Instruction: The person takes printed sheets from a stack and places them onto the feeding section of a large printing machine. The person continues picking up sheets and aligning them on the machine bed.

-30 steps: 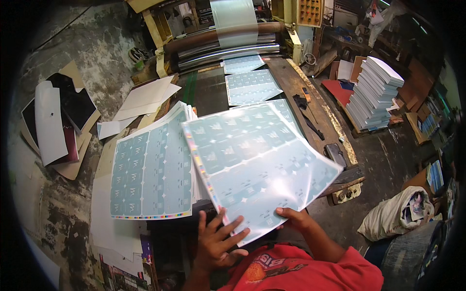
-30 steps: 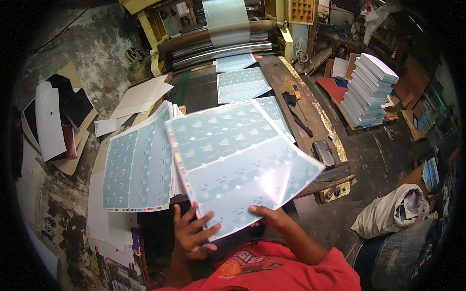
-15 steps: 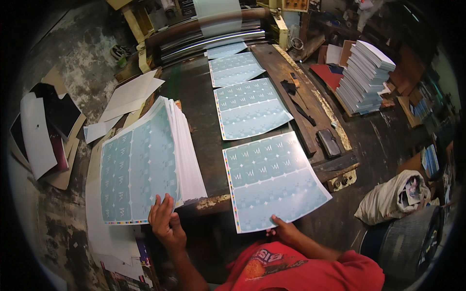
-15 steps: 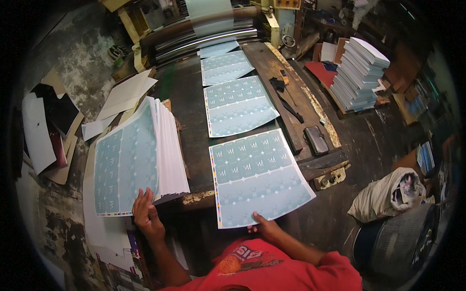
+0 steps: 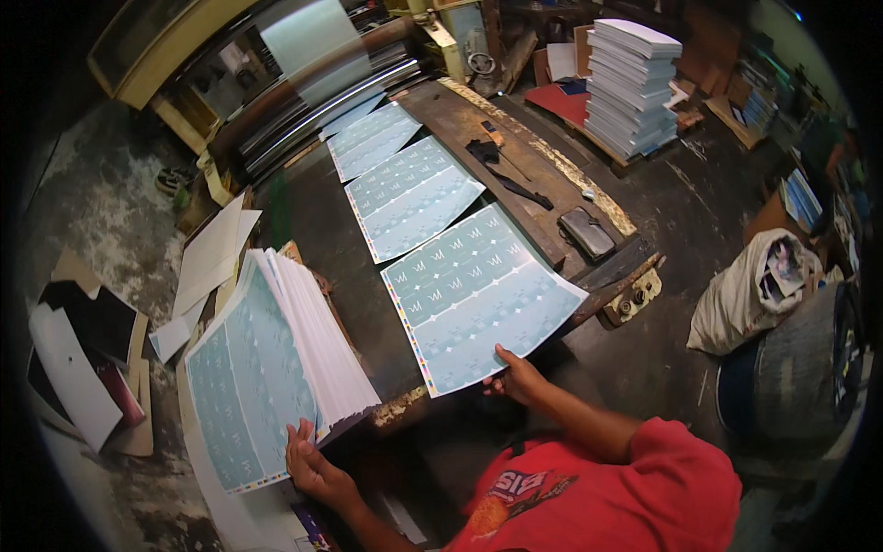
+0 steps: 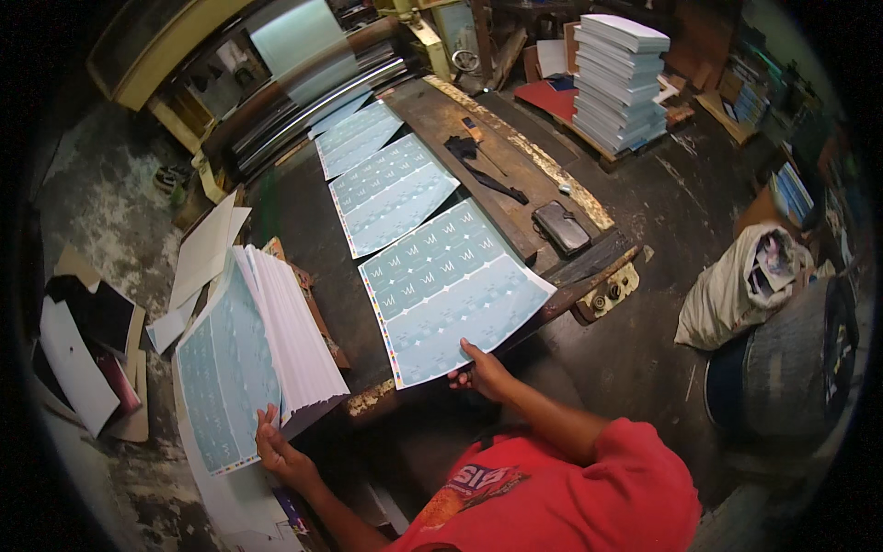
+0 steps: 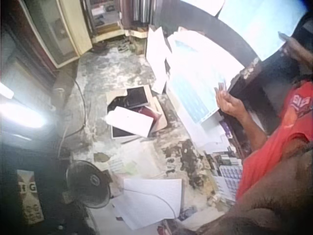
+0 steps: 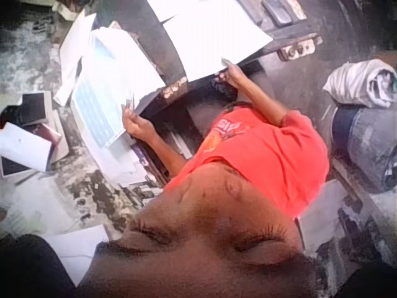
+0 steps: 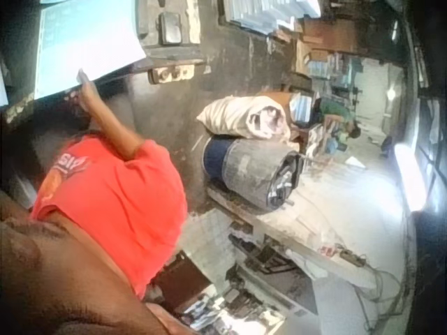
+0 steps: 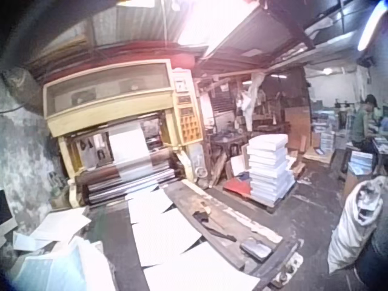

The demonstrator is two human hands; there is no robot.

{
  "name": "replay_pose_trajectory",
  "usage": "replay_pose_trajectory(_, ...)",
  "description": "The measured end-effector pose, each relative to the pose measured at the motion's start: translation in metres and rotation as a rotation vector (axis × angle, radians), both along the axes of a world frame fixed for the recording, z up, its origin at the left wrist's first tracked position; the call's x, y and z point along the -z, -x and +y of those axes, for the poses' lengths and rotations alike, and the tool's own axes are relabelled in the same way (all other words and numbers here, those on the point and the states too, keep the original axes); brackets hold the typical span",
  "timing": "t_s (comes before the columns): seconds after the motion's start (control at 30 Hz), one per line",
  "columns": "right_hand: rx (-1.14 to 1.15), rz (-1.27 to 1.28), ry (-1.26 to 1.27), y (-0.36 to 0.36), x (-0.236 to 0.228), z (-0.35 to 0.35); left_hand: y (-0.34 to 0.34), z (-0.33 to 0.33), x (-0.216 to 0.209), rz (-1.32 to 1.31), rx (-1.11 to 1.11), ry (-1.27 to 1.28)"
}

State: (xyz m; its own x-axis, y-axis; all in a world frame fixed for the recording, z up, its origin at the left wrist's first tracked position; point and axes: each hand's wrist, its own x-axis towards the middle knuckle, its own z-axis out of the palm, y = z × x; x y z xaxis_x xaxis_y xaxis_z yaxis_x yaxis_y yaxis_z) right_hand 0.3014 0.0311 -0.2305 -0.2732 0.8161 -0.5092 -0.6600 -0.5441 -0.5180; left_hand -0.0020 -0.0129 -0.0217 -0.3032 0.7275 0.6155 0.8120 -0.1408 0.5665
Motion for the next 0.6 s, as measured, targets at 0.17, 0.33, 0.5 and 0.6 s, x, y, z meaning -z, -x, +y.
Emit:
replay_pose_trajectory(0.17,0.094,0.022,0.021,0.01,-0.009,0.022,0.015,-0.001,0.008,0.12,0.011,0.004)
replay_pose_trajectory(0.33,0.216,0.006,0.028,0.02,-0.004,0.036,0.01,-0.002,0.007,0.043,0.024,0.012)
replay_pose_trajectory(0.5,0.241,-0.103,-0.002,0.032,-0.001,0.039,0.025,-0.003,0.015,0.119,0.061,0.075)
replay_pose_trajectory(0.6,0.275,-0.099,-0.064,0.024,0.001,0.031,0.065,-0.007,0.017,-0.29,-0.146,0.138)
